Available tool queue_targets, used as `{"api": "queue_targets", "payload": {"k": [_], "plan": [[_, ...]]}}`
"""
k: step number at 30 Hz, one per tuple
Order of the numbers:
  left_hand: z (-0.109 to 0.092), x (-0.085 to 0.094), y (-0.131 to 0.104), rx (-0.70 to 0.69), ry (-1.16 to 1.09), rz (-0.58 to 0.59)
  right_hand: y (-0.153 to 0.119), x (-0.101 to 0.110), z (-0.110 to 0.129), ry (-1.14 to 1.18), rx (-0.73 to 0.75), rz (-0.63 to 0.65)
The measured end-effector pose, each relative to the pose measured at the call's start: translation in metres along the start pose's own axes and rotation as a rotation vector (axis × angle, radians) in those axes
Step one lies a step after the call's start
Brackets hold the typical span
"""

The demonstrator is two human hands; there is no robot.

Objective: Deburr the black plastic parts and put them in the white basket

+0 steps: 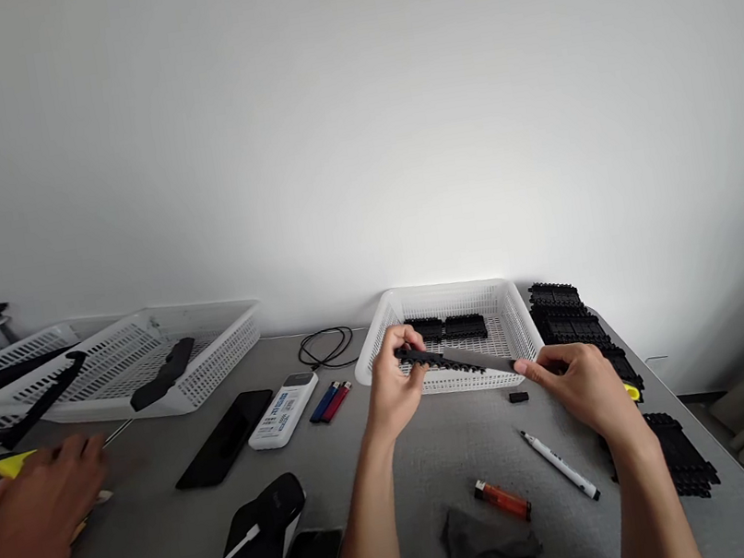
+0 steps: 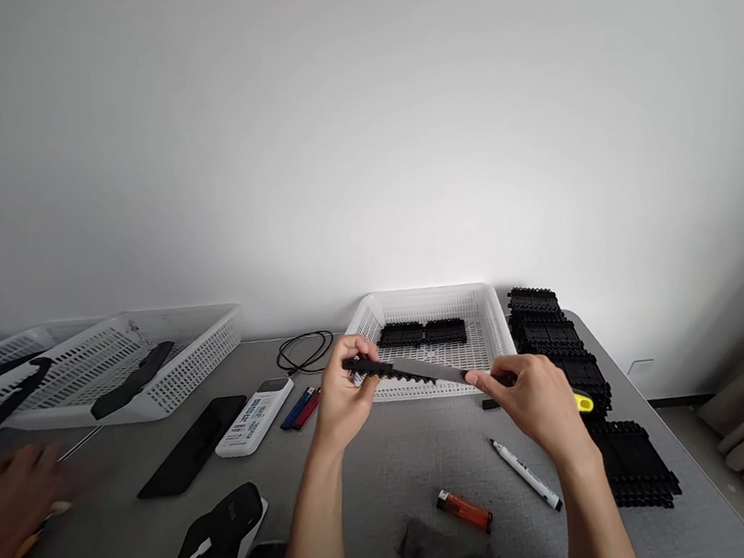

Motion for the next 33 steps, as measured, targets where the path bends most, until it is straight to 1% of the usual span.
{"api": "queue_targets", "payload": {"k": [3, 7, 9, 12, 16, 20, 22, 28, 31, 33], "plan": [[0.003, 0.004, 0.001, 0.024, 0.015, -0.085, -0.002, 0.010, -0.008, -0.003, -0.070, -0.078], [0.010, 0.005, 0.003, 0.084, -0.001, -0.138, -0.002, 0.013, -0.009, 0.141, -0.164, -0.161], [0.017, 0.006, 0.004, 0.164, -0.022, -0.159, -0.002, 0.011, -0.009, 0.194, -0.193, -0.150], [0.027, 0.009, 0.004, 0.275, -0.065, -0.190, -0.006, 0.008, -0.007, 0.199, -0.199, -0.102], [0.029, 0.012, 0.004, 0.283, -0.094, -0.242, -0.021, -0.002, -0.009, 0.154, -0.198, -0.038], [0.024, 0.012, 0.004, 0.298, -0.103, -0.258, -0.044, -0.026, -0.023, 0.116, -0.171, 0.178], [0.022, 0.011, 0.004, 0.313, -0.115, -0.249, -0.059, -0.040, -0.034, 0.097, -0.181, 0.234], [0.022, 0.009, 0.006, 0.344, -0.202, -0.235, -0.102, -0.089, -0.067, 0.055, -0.178, 0.234], [0.021, 0.007, 0.005, 0.348, -0.224, -0.234, -0.117, -0.117, -0.076, 0.007, -0.177, 0.266], [0.020, 0.006, 0.005, 0.369, -0.245, -0.220, -0.125, -0.132, -0.079, -0.028, -0.180, 0.249]]}}
Point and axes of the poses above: each hand's wrist, its own y-axis towards the middle knuckle, its own x-axis out of the back of the hand, z = x × y, the point moved 3 cm from there along y, towards the middle knuckle, and after that the axes turned 7 degrees about -y, right-handed, at the moved point
